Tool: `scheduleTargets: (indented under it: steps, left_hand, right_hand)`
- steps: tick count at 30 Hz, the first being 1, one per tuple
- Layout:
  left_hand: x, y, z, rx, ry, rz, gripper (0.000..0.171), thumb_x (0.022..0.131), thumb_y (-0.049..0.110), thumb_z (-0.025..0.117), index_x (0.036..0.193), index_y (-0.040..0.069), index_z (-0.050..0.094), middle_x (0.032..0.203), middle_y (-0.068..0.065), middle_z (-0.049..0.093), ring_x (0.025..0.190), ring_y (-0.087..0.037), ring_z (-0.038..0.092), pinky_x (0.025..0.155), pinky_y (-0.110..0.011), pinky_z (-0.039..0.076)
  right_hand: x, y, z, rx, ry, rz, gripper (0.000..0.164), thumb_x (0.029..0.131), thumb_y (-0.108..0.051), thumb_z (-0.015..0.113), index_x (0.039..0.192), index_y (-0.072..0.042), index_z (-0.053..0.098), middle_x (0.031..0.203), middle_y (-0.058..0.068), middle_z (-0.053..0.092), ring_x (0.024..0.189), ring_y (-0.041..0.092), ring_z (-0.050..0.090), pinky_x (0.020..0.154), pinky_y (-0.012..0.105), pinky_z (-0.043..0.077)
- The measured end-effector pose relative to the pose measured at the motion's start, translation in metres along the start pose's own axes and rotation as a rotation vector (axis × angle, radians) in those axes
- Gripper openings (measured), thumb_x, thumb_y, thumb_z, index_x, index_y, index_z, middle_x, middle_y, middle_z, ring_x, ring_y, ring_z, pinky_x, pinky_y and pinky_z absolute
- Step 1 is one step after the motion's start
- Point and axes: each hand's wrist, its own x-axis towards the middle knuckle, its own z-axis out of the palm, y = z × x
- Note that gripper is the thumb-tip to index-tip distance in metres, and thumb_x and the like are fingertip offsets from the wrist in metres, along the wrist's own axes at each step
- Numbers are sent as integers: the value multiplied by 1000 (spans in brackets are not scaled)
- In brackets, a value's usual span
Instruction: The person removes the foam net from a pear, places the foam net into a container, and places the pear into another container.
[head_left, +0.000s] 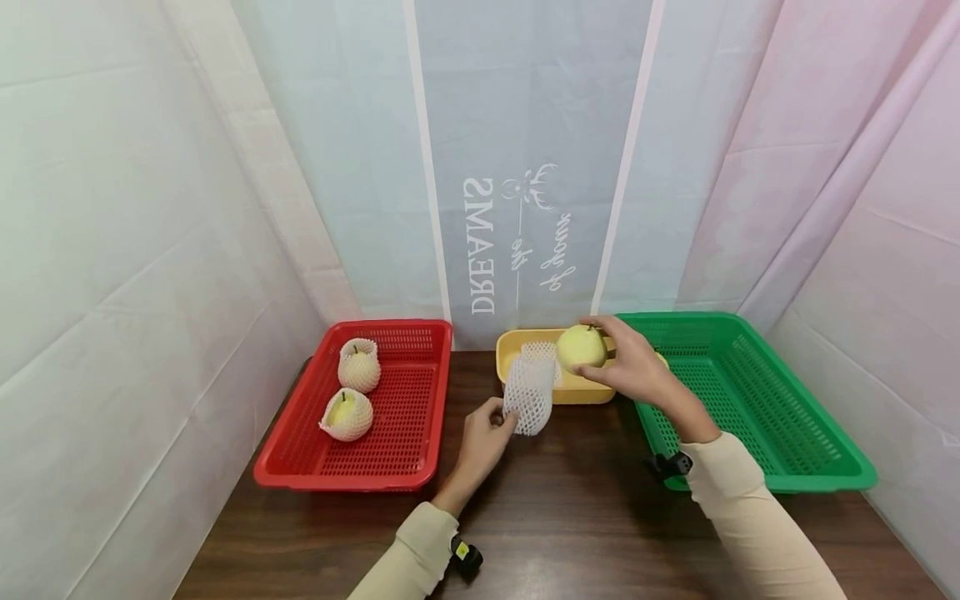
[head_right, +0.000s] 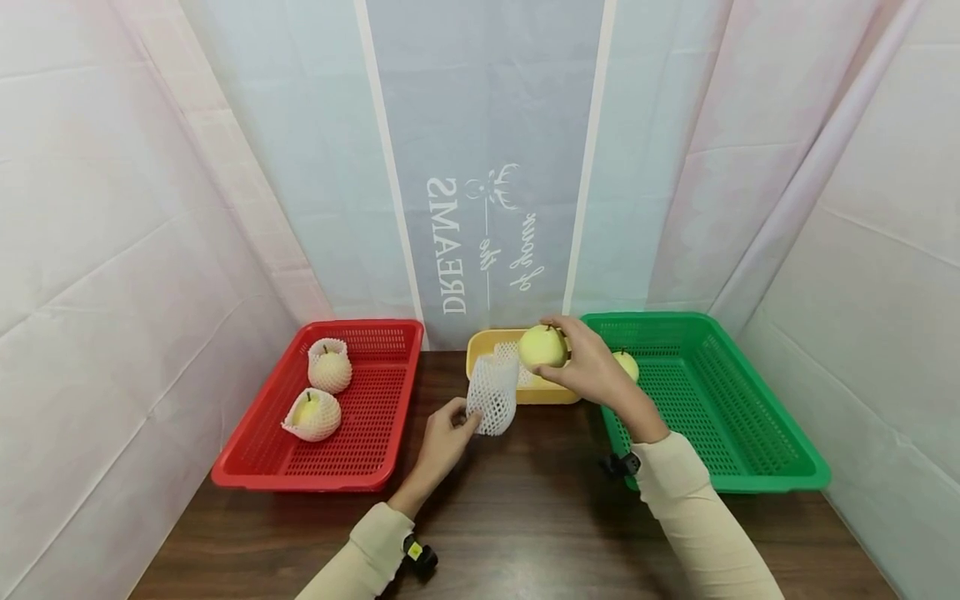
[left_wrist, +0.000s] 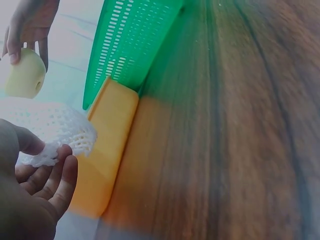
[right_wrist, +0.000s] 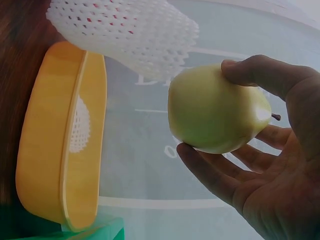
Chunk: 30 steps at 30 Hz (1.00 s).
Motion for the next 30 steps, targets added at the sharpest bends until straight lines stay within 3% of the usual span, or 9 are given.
scheduleTargets:
  steps: [7,16,22,30]
  left_hand:
    - [3,5,4,-92,-11,-3,6,96,9,73,100,6,76,73,-2,65,61,-10,65,60,-20,55]
    - [10,11,12,-98,-15,4,6,96,10,72,99,5,75,75,-2,63,62,-4,60,61,-20,55]
    - [15,17,17,-102,-18,1,8,96,9,72,102,4,75,77,-2,69,68,-17,69,62,-20,55]
    - [23,17,23,-117,-35,12,11,98,10,71,106,2,75,82,-8,72,66,-5,63,63,-22,57]
  right_hand:
    - [1,6,-6,26,1,23,76,90,-18,87,153,-3,49,151,24,52,126,43,58,91,58,61]
    - [1,17,-15,28,14,55,76,91,-19,86,155,-3,47,154,26,50,129,45,56,95,62,58]
    - [2,25,-18,33,22,72,75,92,-19,86,154,-3,47,152,26,51,124,46,60,92,61,60]
    - [3,36,-25,45,28,108,75,93,-24,84,155,-5,46,156,26,48,121,48,61,88,61,60]
